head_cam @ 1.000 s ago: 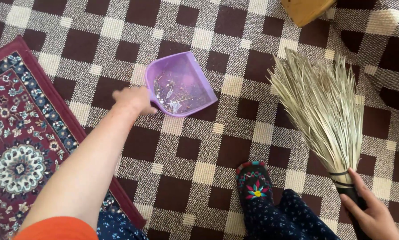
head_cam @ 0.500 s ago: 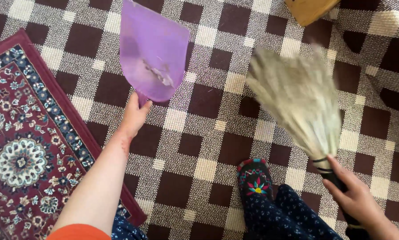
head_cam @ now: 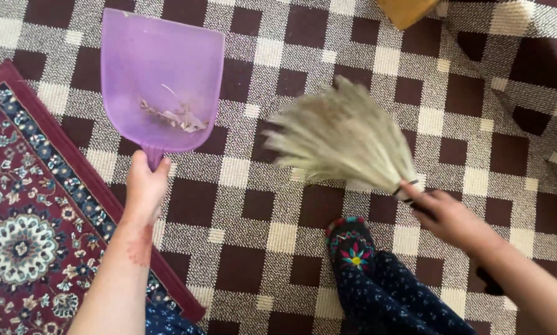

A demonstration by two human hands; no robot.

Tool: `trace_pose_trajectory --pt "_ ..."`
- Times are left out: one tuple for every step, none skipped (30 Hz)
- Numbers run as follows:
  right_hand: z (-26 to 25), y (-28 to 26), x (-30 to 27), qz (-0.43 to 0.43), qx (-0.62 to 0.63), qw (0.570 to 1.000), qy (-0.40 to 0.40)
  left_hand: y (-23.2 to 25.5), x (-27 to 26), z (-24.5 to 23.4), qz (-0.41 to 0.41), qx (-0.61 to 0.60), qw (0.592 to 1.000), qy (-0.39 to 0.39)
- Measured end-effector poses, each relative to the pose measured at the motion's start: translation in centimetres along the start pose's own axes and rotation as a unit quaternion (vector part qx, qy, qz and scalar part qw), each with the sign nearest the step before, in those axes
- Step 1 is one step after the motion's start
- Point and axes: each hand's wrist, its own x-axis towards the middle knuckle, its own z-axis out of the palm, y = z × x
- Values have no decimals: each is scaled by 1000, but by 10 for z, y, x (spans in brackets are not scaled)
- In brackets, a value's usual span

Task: Sweeping debris off a carpeted floor using a hand broom and dustpan.

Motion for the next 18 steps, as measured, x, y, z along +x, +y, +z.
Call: trace_pose_trajectory --pt "-3 12 0 4 -4 1000 25 -2 2 0 -5 -4 1000 1" --pt "-6 24 1 8 -7 999 50 -4 5 0 -11 -7 1000 1" --pt "-18 18 -8 8 -7 999 51 -7 6 -1 -10 -7 1000 2" --pt "-29 12 -17 44 15 997 59 -10 6 -1 -12 -9 1000 6" --pt "-41 6 -27 79 37 994 67 -12 7 -1 -14 -11 1000 10" --pt "-40 4 -33 80 38 994 68 -14 8 -1 -13 -11 1000 10" --pt "-39 2 -39 46 53 992 106 -16 9 -1 -19 -12 1000 14" --pt "-39 0 -46 13 69 987 145 -17 10 0 -25 -13 999 18" --pt "-29 -10 -41 15 69 987 146 -20 10 -2 -23 -15 999 17" --pt "-20 -19 -38 -20 85 988 126 -22 11 -1 -29 -10 999 22" --pt "-11 -26 -34 -55 102 988 107 -24 12 1 -34 -6 999 27" --pt "-7 -49 -31 -49 100 988 110 -28 15 3 -31 -9 999 22" --pt "-4 -72 -27 -70 80 994 34 -32 18 5 -34 -1 999 29" --pt "0 -95 -22 -93 60 993 -44 -38 20 5 -38 8 999 37" --pt "-1 -98 -20 -89 60 993 -43 -43 24 11 -36 6 999 34" --pt "1 -105 -18 -64 11 995 -77 -51 27 12 -45 2 998 37" --pt "3 -111 -15 -38 -37 992 -111 -58 31 13 -53 -3 998 40" --pt "4 -94 -9 -38 -36 992 -112 -59 30 13 -54 -1 998 39"
